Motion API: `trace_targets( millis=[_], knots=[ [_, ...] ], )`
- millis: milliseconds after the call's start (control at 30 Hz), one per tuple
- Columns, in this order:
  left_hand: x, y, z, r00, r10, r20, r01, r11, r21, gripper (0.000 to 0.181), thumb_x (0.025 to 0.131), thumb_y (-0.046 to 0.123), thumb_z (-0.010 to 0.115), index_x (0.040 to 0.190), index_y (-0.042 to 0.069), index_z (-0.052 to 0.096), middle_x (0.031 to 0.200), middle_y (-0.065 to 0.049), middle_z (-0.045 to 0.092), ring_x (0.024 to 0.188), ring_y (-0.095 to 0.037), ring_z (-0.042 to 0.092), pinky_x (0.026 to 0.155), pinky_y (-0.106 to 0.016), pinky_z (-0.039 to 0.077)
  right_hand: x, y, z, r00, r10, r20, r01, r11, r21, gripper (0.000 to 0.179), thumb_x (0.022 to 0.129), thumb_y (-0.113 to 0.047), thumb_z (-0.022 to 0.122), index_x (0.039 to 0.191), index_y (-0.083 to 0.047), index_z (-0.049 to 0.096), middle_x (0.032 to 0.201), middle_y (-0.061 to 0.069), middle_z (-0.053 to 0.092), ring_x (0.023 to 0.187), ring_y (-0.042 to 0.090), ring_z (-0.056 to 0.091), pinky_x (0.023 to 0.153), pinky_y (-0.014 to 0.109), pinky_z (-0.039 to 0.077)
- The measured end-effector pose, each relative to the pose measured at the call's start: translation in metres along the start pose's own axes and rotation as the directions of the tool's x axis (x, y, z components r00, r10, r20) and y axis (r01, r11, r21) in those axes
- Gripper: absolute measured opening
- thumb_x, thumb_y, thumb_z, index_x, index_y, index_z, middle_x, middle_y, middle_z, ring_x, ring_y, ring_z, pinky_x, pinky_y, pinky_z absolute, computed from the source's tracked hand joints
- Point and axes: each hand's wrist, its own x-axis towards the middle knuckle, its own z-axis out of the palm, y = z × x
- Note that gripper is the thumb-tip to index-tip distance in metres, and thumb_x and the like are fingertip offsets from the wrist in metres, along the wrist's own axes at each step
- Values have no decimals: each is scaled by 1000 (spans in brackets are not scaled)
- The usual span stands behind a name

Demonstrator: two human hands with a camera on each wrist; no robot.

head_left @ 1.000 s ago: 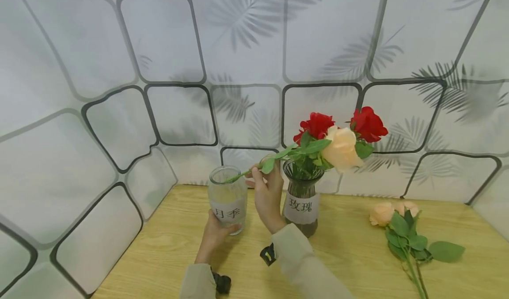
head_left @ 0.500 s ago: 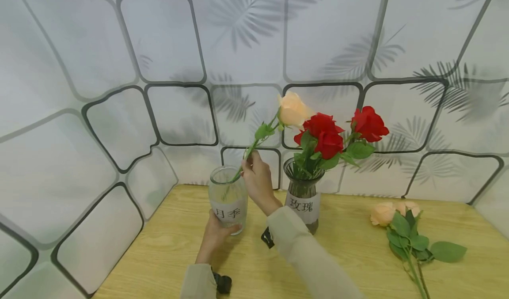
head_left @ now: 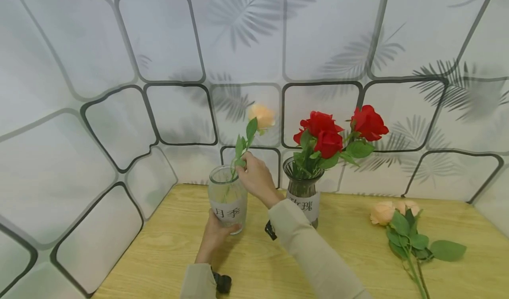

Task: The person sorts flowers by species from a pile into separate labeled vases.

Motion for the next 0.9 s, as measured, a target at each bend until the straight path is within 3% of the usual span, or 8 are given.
trace_targets(
  millis=[133, 333, 467, 633, 900],
  knots=[
    [0, 0, 0, 1000, -5, 1, 5, 1000, 4, 89, 79, -4, 81, 145, -11, 23, 143, -36, 42, 132, -55, 41, 112, -65, 32, -2, 2, 1, 1000, -18, -10, 18, 999, 33, 12, 101, -16, 60, 93, -8, 57, 91, 6, 63, 76, 21, 60, 64, 35, 51],
    [1, 1, 0, 1000, -15, -11, 15, 1000, 23, 88, 79, -2, 82, 144, -12, 23, 142, -37, 43, 132, -55, 42, 111, -65, 34, -11, 11, 1, 999, -5, -40, 11, 990, 143, 14, 99, -14, 63, 89, -8, 55, 86, 6, 61, 66, 16, 58, 55, 29, 48],
    [2, 1, 1, 1000, -23, -16, 23, 999, 30, 90, 78, -1, 82, 145, -12, 23, 143, -37, 43, 132, -55, 41, 112, -65, 33, -22, 18, -1, 997, 71, -9, -68, 974, 216, 10, 100, -13, 62, 95, -5, 59, 89, 8, 62, 65, 16, 58, 56, 31, 54],
    [2, 1, 1, 999, -38, -20, 39, 999, 31, 90, 78, -1, 82, 145, -12, 23, 143, -37, 42, 133, -55, 41, 112, -66, 32, -37, 28, -6, 980, 182, 74, -196, 928, 317, 12, 102, -12, 59, 105, -1, 61, 99, 14, 63, 73, 22, 65, 57, 38, 62],
    [0, 4, 1, 999, -27, -37, 29, 998, 48, 88, 78, -1, 82, 143, -13, 25, 140, -38, 45, 131, -55, 43, 111, -66, 34, -57, 37, -15, 971, 204, 124, -236, 899, 370, 17, 101, -13, 61, 111, 1, 62, 105, 16, 65, 79, 25, 68, 57, 40, 62]
  ],
)
